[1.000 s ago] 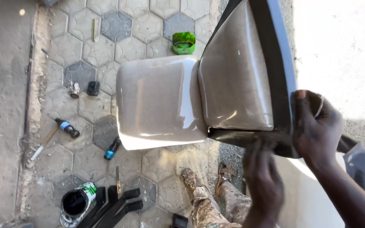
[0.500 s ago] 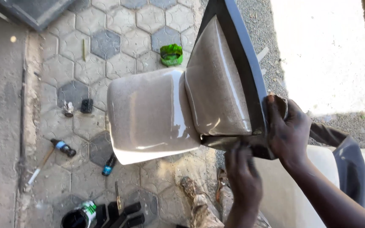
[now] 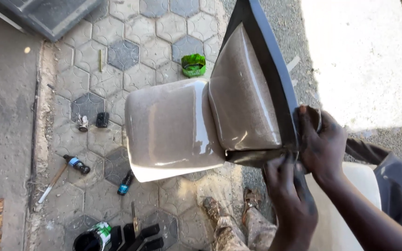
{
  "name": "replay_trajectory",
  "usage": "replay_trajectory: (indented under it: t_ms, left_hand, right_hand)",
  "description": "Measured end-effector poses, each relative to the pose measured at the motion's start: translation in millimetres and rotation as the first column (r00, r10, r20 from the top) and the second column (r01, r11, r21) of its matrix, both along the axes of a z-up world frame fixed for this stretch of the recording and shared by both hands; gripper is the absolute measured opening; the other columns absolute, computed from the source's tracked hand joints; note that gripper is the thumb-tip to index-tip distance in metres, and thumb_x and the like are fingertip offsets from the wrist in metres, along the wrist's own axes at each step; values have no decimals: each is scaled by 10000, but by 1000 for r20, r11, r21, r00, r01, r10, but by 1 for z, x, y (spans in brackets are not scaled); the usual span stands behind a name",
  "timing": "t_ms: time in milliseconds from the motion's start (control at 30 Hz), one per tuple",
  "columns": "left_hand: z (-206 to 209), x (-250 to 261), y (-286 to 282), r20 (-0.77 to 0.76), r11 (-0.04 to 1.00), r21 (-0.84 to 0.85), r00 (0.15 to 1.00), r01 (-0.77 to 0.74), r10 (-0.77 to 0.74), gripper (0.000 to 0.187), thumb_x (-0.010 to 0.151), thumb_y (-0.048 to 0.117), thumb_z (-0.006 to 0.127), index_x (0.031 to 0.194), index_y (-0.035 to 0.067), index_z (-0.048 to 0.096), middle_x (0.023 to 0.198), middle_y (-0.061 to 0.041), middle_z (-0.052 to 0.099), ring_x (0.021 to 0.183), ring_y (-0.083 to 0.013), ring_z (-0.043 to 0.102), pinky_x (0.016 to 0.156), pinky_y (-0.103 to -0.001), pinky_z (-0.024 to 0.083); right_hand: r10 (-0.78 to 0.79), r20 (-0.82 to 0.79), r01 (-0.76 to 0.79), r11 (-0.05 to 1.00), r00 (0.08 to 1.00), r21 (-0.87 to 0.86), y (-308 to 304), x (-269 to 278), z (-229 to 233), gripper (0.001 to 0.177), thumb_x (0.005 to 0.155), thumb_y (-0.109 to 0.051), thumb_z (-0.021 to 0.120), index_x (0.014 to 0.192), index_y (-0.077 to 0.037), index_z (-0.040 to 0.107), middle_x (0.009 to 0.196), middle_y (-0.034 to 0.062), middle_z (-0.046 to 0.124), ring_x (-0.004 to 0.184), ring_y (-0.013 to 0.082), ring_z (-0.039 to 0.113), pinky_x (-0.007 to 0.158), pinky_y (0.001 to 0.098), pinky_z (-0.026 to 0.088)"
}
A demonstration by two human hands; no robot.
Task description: The person is sanding the wooden frame of a chair backrest with sandpaper to smooth the surface for finishing.
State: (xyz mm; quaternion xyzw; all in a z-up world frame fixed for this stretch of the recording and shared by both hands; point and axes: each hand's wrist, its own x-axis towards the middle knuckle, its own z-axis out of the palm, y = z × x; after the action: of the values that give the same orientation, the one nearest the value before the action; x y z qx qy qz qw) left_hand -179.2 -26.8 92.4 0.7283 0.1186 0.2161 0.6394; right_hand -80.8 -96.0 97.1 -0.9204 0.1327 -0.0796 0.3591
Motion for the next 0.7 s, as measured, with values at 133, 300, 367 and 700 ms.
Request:
replay_trajectory:
  t_ms: [133, 300, 367, 700]
  left_hand:
    - [-44, 3, 5, -21, 997, 65, 999, -32, 33, 263, 1072, 150, 467, 1109, -27, 657, 1072, -174, 581, 968, -330, 595, 827, -445, 527]
    - [-7, 4, 3, -25, 999, -36, 999, 23, -24, 359, 1067, 182, 422, 1238, -51, 635, 1204, -215, 549, 1087, -364, 584, 953, -449, 494]
    - [-14, 5, 8, 59, 996, 75, 997, 37, -41, 336, 1096, 159, 434, 1256, -60, 632, 1205, -213, 592, 1060, -360, 571, 911, -467, 504]
    - [-31, 10, 8, 140, 999, 53, 990, 0, -8, 300, 1092, 156, 442, 1116, -47, 662, 1121, -196, 615, 1019, -357, 612, 895, -454, 510]
  right_hand:
    - [31, 54, -29, 999, 998, -37, 1, 2, -1, 507, 1183, -329, 620, 766, -63, 511, 641, 12, 421, 628, 120, 338, 568, 372, 274]
    - [9, 14, -8, 997, 1000, -74, -1, -2, 0, 551, 1192, -377, 610, 753, -71, 477, 641, 25, 380, 633, 144, 319, 578, 387, 262]
    - [30, 73, -23, 995, 997, -93, 1, -2, 2, 521, 1208, -309, 605, 771, -79, 438, 673, 23, 359, 670, 152, 330, 613, 402, 276]
    - [14, 119, 2, 991, 993, -137, 1, 1, -3, 540, 1166, -326, 618, 749, -77, 383, 663, 69, 368, 660, 181, 368, 618, 430, 293]
